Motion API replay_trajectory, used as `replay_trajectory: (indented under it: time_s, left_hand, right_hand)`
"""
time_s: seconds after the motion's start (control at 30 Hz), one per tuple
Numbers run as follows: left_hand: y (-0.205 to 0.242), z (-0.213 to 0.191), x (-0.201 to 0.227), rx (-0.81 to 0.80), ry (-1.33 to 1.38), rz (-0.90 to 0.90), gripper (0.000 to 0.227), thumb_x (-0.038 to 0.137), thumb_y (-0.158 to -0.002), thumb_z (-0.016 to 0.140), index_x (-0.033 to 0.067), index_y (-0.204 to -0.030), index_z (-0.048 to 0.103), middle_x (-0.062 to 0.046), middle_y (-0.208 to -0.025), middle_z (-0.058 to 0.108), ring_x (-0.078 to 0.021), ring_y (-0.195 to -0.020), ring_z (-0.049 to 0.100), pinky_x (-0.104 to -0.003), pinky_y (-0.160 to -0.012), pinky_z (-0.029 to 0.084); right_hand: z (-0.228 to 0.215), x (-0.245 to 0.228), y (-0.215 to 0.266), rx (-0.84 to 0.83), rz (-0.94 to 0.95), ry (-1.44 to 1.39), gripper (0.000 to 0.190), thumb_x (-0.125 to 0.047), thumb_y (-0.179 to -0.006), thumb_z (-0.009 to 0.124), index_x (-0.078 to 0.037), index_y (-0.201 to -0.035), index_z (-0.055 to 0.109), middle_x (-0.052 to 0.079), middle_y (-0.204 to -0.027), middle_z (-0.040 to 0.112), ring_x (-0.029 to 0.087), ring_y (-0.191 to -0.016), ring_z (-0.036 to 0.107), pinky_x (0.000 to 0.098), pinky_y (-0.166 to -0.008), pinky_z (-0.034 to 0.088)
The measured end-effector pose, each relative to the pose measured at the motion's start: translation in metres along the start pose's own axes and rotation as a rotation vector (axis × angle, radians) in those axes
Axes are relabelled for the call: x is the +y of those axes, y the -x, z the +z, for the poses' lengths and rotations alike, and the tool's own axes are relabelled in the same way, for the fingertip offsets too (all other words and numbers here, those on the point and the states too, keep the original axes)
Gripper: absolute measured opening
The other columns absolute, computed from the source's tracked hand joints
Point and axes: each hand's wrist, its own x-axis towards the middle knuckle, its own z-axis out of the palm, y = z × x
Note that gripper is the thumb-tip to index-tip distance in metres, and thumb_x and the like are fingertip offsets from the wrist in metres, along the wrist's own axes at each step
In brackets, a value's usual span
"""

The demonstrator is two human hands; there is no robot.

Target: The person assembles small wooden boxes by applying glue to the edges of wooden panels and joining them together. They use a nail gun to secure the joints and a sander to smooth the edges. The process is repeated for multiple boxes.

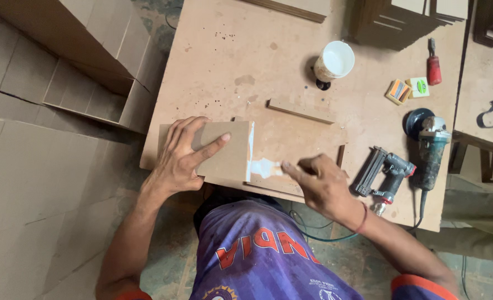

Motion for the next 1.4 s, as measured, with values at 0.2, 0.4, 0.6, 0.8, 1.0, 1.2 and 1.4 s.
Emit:
replay_trajectory:
  time_s: [0.2,0.4,0.6,0.8,1.0,1.2,1.4]
  left_hand:
    - [-0.001,0.001,0.005,-0.038,-0.044,0.025,0.110,0.006,-0.049,0.077,0.0335,-0.152,0.050,-0.021,-0.143,0.047,-0.0400,-0.136,0.046,-0.057,-0.115,0.036]
    - [-0.015,0.007,0.011,-0.060,-0.007,0.079,0.109,0.007,-0.049,0.078,0.0317,-0.151,0.051,-0.022,-0.143,0.048,-0.0417,-0.134,0.046,-0.057,-0.115,0.036]
    - [-0.018,0.014,0.013,-0.015,-0.009,0.075,0.107,0.009,-0.050,0.079,0.0317,-0.152,0.051,-0.022,-0.143,0.048,-0.0413,-0.134,0.047,-0.057,-0.114,0.037]
    - [-0.010,0.032,0.004,0.155,0.237,-0.040,0.095,0.009,-0.065,0.073,0.0213,-0.155,0.045,-0.022,-0.147,0.045,-0.0419,-0.136,0.049,-0.052,-0.116,0.039]
    - [-0.015,0.097,0.025,0.670,1.604,-0.509,0.085,0.017,-0.077,0.057,-0.0085,-0.155,0.035,-0.027,-0.151,0.049,-0.0442,-0.145,0.046,-0.053,-0.126,0.036]
    - [-0.027,0.121,0.014,0.952,2.093,-0.761,0.082,0.030,-0.085,0.055,-0.0118,-0.153,0.036,-0.026,-0.151,0.049,-0.0430,-0.142,0.047,-0.057,-0.121,0.036]
    - [-0.024,0.135,0.017,0.938,2.161,-0.802,0.080,0.031,-0.084,0.057,-0.0074,-0.151,0.039,-0.025,-0.148,0.052,-0.0422,-0.140,0.050,-0.061,-0.121,0.035]
  right_hand:
    - [-0.018,-0.005,-0.005,0.029,-0.091,0.119,0.059,0.009,-0.076,0.068,-0.017,-0.128,0.073,0.008,-0.096,0.067,0.022,-0.080,0.058,0.0353,-0.065,0.048]
    - [-0.022,0.012,-0.048,0.130,0.041,0.220,0.053,0.009,-0.087,0.071,-0.016,-0.133,0.071,0.007,-0.095,0.065,0.024,-0.085,0.059,0.0378,-0.072,0.050]
    - [-0.038,0.000,-0.029,-0.068,0.081,-0.066,0.056,0.007,-0.082,0.067,-0.011,-0.135,0.068,0.015,-0.099,0.065,0.028,-0.087,0.062,0.0383,-0.072,0.052]
    - [-0.023,-0.033,0.025,-0.136,0.021,-0.153,0.051,0.002,-0.077,0.069,-0.013,-0.126,0.071,0.009,-0.094,0.069,0.023,-0.078,0.063,0.0343,-0.064,0.051]
    - [0.047,-0.023,0.036,0.084,0.775,-1.030,0.017,-0.004,-0.102,0.063,0.001,-0.118,0.067,0.009,-0.091,0.065,0.013,-0.074,0.069,0.0262,-0.063,0.054]
    - [0.085,-0.031,0.033,0.268,0.604,-0.576,0.038,-0.002,-0.103,0.060,-0.005,-0.140,0.062,0.007,-0.095,0.070,0.011,-0.070,0.060,0.0249,-0.064,0.051]
    - [0.102,-0.024,0.020,0.368,0.627,-0.371,0.039,0.002,-0.100,0.066,-0.009,-0.137,0.066,0.012,-0.098,0.067,0.016,-0.073,0.059,0.0291,-0.063,0.048]
